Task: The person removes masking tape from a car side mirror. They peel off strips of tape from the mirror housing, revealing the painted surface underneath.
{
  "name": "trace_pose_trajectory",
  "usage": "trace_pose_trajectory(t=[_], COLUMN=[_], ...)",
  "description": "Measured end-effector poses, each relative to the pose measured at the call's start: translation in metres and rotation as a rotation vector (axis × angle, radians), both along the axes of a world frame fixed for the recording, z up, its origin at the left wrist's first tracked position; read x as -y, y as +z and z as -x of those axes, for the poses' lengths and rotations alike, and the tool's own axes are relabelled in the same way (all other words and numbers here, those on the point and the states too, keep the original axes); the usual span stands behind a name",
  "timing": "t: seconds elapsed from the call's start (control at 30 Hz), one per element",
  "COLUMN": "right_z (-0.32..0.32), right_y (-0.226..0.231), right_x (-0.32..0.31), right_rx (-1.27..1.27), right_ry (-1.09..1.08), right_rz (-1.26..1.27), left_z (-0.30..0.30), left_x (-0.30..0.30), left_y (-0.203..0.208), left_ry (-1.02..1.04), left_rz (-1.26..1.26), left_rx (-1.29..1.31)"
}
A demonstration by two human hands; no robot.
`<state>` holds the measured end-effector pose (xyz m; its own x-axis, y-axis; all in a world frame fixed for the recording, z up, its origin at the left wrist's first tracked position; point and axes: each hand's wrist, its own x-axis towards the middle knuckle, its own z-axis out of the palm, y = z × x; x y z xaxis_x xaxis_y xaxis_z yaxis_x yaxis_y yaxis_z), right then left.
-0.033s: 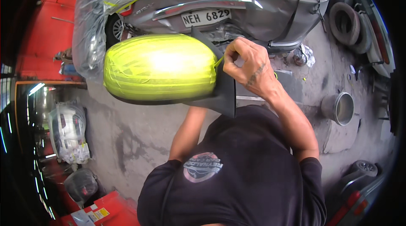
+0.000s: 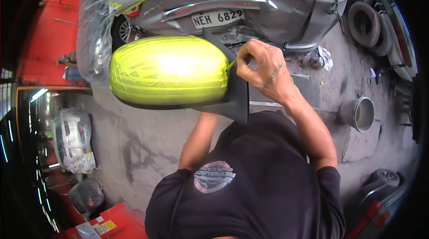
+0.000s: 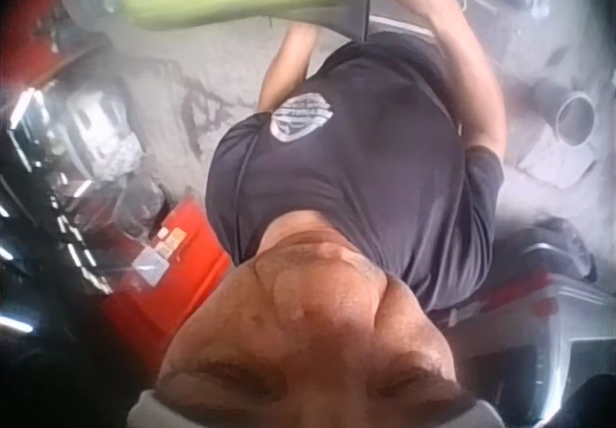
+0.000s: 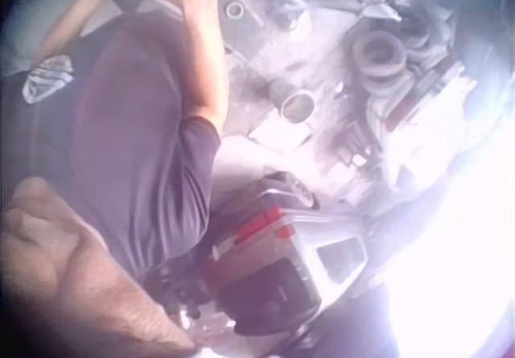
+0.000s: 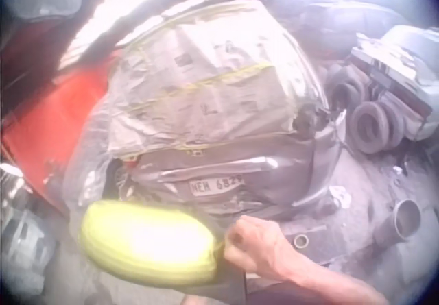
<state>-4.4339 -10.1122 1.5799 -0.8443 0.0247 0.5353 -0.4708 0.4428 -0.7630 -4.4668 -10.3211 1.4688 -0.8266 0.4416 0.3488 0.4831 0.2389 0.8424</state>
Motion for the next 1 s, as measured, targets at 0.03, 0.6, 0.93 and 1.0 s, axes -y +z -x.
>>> trace_pose_trajectory(t=[0.03, 0.6, 0.93, 1.0], right_z=[-0.001, 0.001, 0.024, 0.025], right_y=[0.000, 0.003, 0.041, 0.053], right_x=[-0.003, 0.016, 0.004, 0.001], right_rx=[0.018, -0.451, -0.354, -0.310], right_ry=[0.036, 0.063, 0.237, 0.257], right_rz=[0.055, -0.370, -0.302, -0.284], left_z=[0.000, -0.003, 0.005, 0.002], left_x=[-0.001, -0.007, -0.008, -0.009], left_y=[0.002, 0.020, 0.029, 0.030], left_ry=[-0.015, -0.106, -0.091, -0.098], left_rz=[0.004, -0.015, -0.075, -0.084], left_rx=[-0.002, 0.007, 0.004, 0.008])
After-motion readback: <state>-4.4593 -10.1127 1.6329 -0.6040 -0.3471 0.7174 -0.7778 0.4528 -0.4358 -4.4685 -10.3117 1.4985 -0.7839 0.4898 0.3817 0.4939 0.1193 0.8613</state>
